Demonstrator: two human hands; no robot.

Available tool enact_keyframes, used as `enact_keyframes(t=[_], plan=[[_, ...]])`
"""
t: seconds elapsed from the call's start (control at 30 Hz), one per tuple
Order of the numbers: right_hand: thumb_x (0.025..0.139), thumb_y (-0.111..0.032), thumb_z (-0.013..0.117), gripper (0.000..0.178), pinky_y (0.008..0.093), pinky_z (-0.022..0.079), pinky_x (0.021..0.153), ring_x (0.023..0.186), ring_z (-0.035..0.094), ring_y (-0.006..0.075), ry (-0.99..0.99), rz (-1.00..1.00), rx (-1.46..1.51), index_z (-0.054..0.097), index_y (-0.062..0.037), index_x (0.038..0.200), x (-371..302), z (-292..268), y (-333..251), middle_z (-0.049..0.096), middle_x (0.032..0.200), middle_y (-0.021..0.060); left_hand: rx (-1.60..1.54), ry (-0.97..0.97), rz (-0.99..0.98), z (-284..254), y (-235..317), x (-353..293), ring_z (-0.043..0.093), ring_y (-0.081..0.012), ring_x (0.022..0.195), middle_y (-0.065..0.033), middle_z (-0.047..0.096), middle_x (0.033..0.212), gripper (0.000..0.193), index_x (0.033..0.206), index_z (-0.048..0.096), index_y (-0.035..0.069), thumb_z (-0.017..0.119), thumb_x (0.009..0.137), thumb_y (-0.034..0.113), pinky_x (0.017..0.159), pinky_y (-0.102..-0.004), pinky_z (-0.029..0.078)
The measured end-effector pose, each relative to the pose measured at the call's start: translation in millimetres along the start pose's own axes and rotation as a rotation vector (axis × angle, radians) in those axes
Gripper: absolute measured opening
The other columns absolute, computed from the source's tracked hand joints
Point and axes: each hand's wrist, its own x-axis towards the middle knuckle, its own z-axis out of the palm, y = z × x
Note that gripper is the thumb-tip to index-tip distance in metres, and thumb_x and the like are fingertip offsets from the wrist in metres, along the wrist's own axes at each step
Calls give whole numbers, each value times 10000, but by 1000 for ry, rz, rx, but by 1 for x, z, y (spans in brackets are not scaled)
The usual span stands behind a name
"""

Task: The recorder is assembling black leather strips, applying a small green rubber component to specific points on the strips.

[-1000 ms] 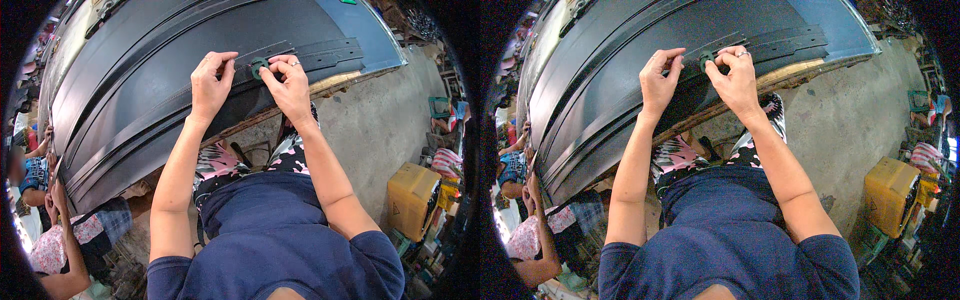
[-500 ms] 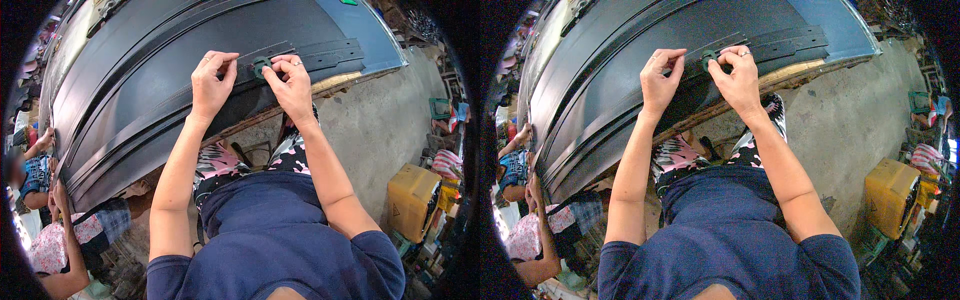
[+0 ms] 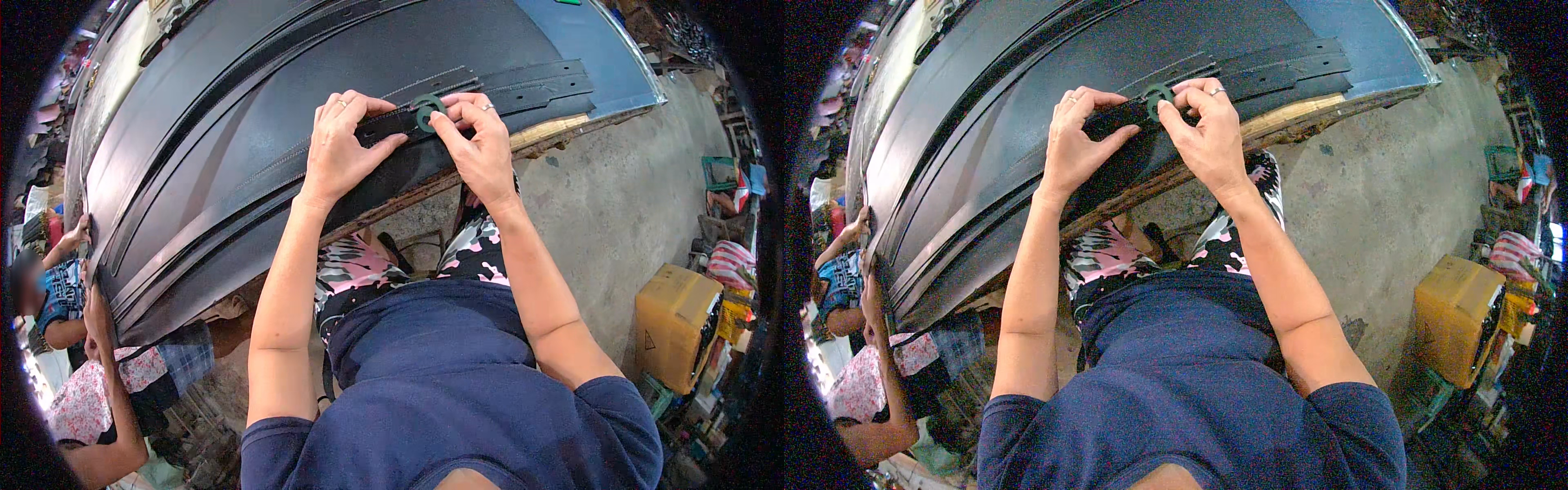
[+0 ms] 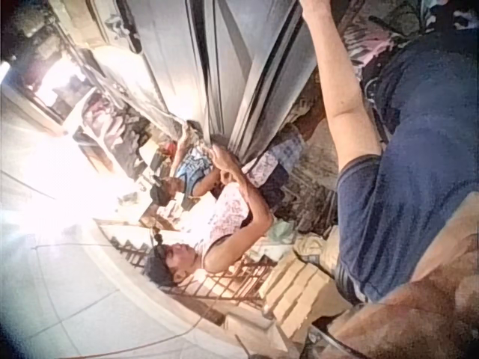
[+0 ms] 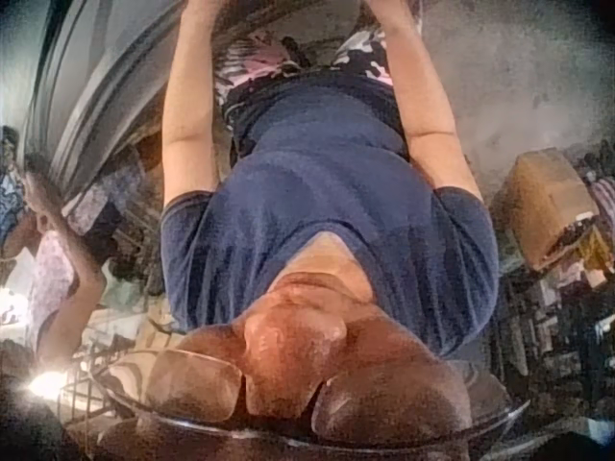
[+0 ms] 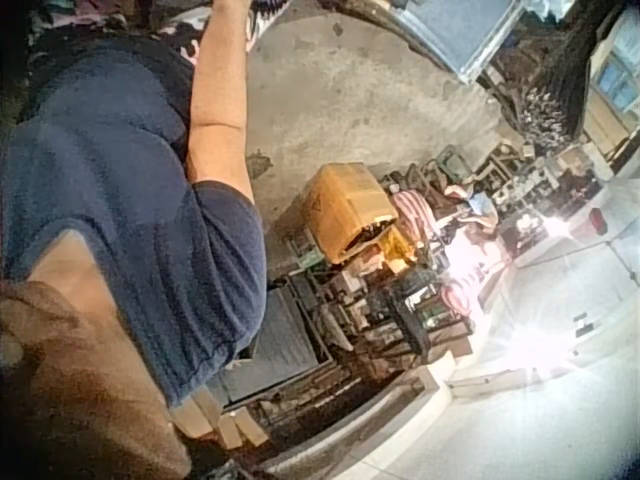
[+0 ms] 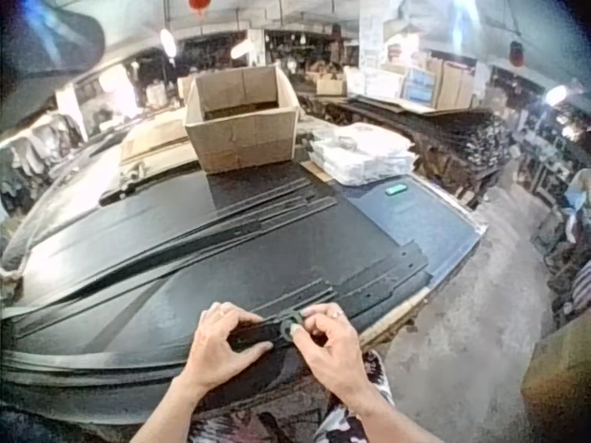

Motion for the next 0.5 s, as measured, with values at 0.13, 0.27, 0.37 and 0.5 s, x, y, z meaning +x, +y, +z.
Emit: enact_keyframes(t=[0.13, 0.27, 0.37, 0.5], plan=[[830, -160, 703, 202, 284, 437, 673, 751, 538, 172, 4, 10, 1, 626, 11, 754, 0, 0, 1, 607, 983, 114, -4, 5, 17, 1, 0, 0, 589, -241, 897, -64, 639, 909, 343, 971, 684, 67, 826, 670, 147, 845, -343, 450], [832, -170, 704, 208, 284, 435, 676, 758, 534, 163, -20, 29, -15, 634, 12, 761, 0, 0, -4, 604, 992, 115, 14, 18, 31, 1, -1, -1, 591, -239, 884, -61, 639, 900, 344, 970, 681, 71, 827, 669, 150, 843, -341, 447], [833, -174, 705, 211, 283, 435, 684, 757, 527, 160, -26, 39, -12, 637, 13, 761, 0, 0, -5, 603, 996, 114, -5, 15, 22, 3, -2, -2, 570, -222, 906, -28, 615, 894, 336, 953, 669, 90, 821, 666, 176, 862, -341, 403], [830, -174, 710, 213, 280, 437, 698, 751, 517, 158, -6, 14, 13, 641, 16, 763, -1, 1, -3, 603, 1000, 110, 3, 25, 23, 3, 0, -1, 571, -221, 907, -27, 615, 894, 341, 961, 667, 90, 820, 669, 177, 862, -343, 404]])
